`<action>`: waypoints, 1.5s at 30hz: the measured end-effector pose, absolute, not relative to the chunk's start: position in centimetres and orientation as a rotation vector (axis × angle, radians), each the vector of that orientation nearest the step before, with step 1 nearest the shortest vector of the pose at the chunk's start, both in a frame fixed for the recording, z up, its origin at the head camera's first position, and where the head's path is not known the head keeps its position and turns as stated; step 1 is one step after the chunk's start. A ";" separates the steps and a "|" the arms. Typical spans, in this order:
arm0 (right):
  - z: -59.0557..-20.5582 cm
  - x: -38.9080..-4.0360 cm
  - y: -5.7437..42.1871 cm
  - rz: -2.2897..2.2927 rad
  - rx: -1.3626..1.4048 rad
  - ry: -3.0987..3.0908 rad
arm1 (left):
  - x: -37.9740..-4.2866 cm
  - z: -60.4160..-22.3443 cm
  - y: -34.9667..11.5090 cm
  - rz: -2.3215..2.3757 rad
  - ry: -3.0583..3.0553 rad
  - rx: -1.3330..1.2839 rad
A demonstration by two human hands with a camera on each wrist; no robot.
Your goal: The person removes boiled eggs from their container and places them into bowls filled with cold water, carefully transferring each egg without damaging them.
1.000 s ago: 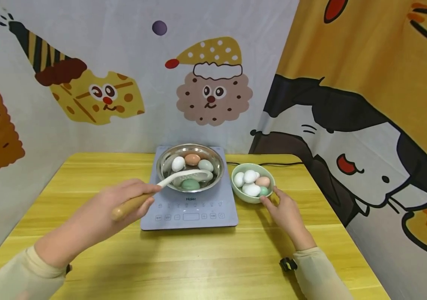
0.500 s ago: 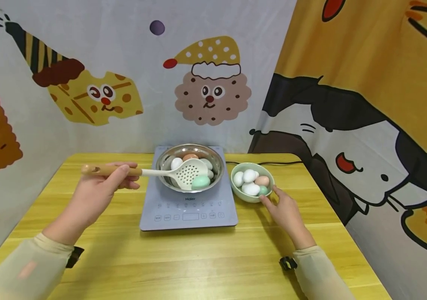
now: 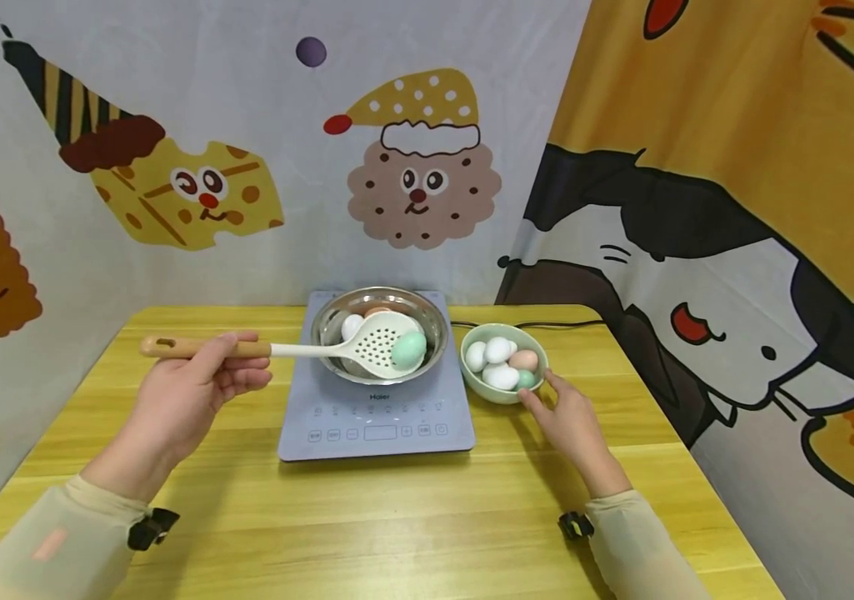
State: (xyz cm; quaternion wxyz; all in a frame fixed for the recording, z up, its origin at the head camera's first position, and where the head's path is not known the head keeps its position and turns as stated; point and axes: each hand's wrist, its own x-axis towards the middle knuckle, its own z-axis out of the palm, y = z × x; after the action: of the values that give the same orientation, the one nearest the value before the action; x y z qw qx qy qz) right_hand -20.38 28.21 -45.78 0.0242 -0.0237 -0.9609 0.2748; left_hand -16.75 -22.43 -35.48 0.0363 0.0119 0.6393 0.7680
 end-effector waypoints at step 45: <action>-45.8 -20.4 28.5 0.876 -0.090 -2.963 | -24.8 -32.2 -6.8 2.235 2.116 -0.165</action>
State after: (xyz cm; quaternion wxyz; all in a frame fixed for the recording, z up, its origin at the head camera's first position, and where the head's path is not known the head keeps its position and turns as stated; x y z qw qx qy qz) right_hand -20.36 28.46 -45.76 0.0252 -0.0292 -0.9583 0.2833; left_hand -24.78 -6.84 -32.23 0.0296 -0.0534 0.6862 0.7249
